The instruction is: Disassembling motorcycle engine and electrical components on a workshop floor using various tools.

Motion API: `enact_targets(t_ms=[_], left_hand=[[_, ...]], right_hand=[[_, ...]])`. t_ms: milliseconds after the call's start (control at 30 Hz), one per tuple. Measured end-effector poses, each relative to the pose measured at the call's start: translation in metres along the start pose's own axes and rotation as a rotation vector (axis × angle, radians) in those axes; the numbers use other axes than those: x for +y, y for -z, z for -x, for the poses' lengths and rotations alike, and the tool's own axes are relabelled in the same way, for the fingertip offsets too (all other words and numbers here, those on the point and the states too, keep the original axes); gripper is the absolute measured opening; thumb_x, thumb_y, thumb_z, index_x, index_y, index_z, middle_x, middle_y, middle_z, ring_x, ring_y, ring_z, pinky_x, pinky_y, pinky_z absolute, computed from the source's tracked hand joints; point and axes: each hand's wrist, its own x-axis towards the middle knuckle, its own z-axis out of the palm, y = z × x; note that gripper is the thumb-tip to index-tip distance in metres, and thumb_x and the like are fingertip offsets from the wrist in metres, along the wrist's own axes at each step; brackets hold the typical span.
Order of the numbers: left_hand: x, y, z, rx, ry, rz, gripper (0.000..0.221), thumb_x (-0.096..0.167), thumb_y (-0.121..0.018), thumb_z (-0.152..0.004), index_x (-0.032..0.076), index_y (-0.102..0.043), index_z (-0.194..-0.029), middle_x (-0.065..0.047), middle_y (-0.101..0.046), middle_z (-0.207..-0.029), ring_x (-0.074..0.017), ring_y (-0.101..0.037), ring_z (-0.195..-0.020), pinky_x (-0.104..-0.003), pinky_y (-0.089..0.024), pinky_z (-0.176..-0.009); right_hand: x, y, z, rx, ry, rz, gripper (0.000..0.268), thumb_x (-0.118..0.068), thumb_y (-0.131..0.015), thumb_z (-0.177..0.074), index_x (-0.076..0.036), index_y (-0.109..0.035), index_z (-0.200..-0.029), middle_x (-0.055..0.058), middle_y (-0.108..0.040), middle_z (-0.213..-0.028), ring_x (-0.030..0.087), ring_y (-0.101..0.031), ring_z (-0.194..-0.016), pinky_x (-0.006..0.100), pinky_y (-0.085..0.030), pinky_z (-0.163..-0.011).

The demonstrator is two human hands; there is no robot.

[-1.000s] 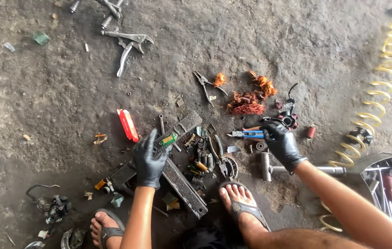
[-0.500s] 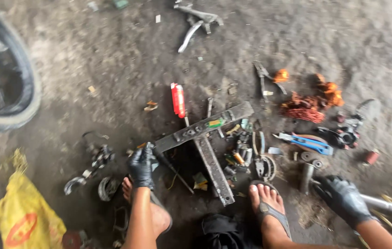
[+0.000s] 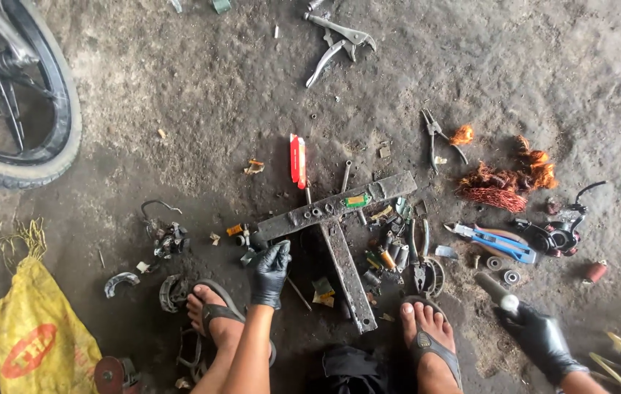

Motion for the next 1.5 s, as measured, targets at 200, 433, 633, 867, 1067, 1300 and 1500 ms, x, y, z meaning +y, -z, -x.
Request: enact_targets(t_ms=[200, 433, 633, 867, 1067, 1300, 1500], left_hand=[[0.026, 0.026, -0.061, 0.375, 0.324, 0.201, 0.032, 0.027, -0.059, -0.11, 0.002, -0.077, -0.099, -0.002, -0.07, -0.077, -0.0065, -0.059, -0.069, -0.024, -0.048, -0.064], [0.045, 0.093, -0.154, 0.27, 0.239, 0.225, 0.017, 0.018, -0.063, -0.099, 0.011, -0.075, -0.109, -0.001, -0.078, -0.096, -0.0108, -0.073, -0.074, -0.026, -0.06, -0.067], [0.041, -0.006, -0.175, -0.362, 0.197, -0.552, 0.031, 0.044, -0.079, -0.085, 0.015, -0.082, -0.096, -0.016, -0.079, -0.094, -0.03, -0.075, -0.082, -0.041, -0.058, -0.073], [-0.05, -0.125, -0.196, -0.596, 0.431, -0.84, 0.049, 0.049, -0.087, -0.074, 0.011, -0.078, -0.103, -0.021, -0.073, -0.105, -0.0379, -0.072, -0.096, -0.047, -0.058, -0.083], [-0.092, -0.131, -0.19, -0.551, 0.383, -0.831, 0.035, 0.033, -0.083, -0.076, 0.009, -0.079, -0.101, -0.021, -0.075, -0.103, -0.0382, -0.074, -0.095, -0.048, -0.061, -0.081], [0.015, -0.075, -0.181, -0.384, 0.255, -0.43, 0.023, 0.028, -0.074, -0.093, 0.006, -0.076, -0.099, -0.018, -0.078, -0.097, -0.0325, -0.076, -0.089, -0.044, -0.061, -0.08], [0.117, -0.074, -0.142, -0.422, 0.285, 0.508, 0.023, 0.004, -0.068, -0.098, 0.004, -0.068, -0.121, -0.008, -0.079, -0.104, -0.0169, -0.075, -0.094, -0.034, -0.062, -0.087]], right_hand=[[0.008, -0.016, -0.007, -0.044, -0.028, -0.019, 0.07, -0.062, -0.017, -0.103, -0.023, -0.04, -0.157, 0.0, -0.04, -0.163, 0.023, -0.034, -0.15, 0.042, -0.022, -0.124], [-0.023, 0.011, -0.071, -0.045, -0.018, -0.044, 0.075, -0.067, -0.016, -0.1, -0.024, -0.04, -0.157, 0.001, -0.038, -0.164, 0.023, -0.034, -0.15, 0.042, -0.02, -0.125], [-0.026, 0.021, -0.068, -0.072, -0.025, -0.051, 0.075, -0.067, -0.017, -0.101, -0.022, -0.041, -0.156, 0.003, -0.04, -0.162, 0.024, -0.034, -0.15, 0.044, -0.022, -0.124], [-0.031, 0.034, -0.058, -0.037, -0.007, -0.026, 0.069, -0.062, -0.02, -0.101, -0.021, -0.043, -0.152, 0.004, -0.046, -0.155, 0.026, -0.041, -0.144, 0.044, -0.029, -0.12], [-0.031, 0.038, -0.052, -0.045, 0.055, 0.017, 0.065, -0.059, -0.021, -0.101, -0.024, -0.043, -0.151, 0.0, -0.047, -0.154, 0.023, -0.043, -0.142, 0.041, -0.032, -0.118], [-0.033, 0.049, -0.05, -0.093, 0.038, -0.057, 0.062, -0.061, -0.022, -0.101, -0.025, -0.046, -0.146, -0.001, -0.05, -0.15, 0.023, -0.045, -0.14, 0.041, -0.032, -0.118], [-0.029, 0.053, -0.039, -0.037, 0.246, 0.086, 0.048, -0.046, -0.027, -0.104, -0.029, -0.041, -0.147, 0.0, -0.044, -0.156, 0.028, -0.041, -0.143, 0.046, -0.032, -0.117]])
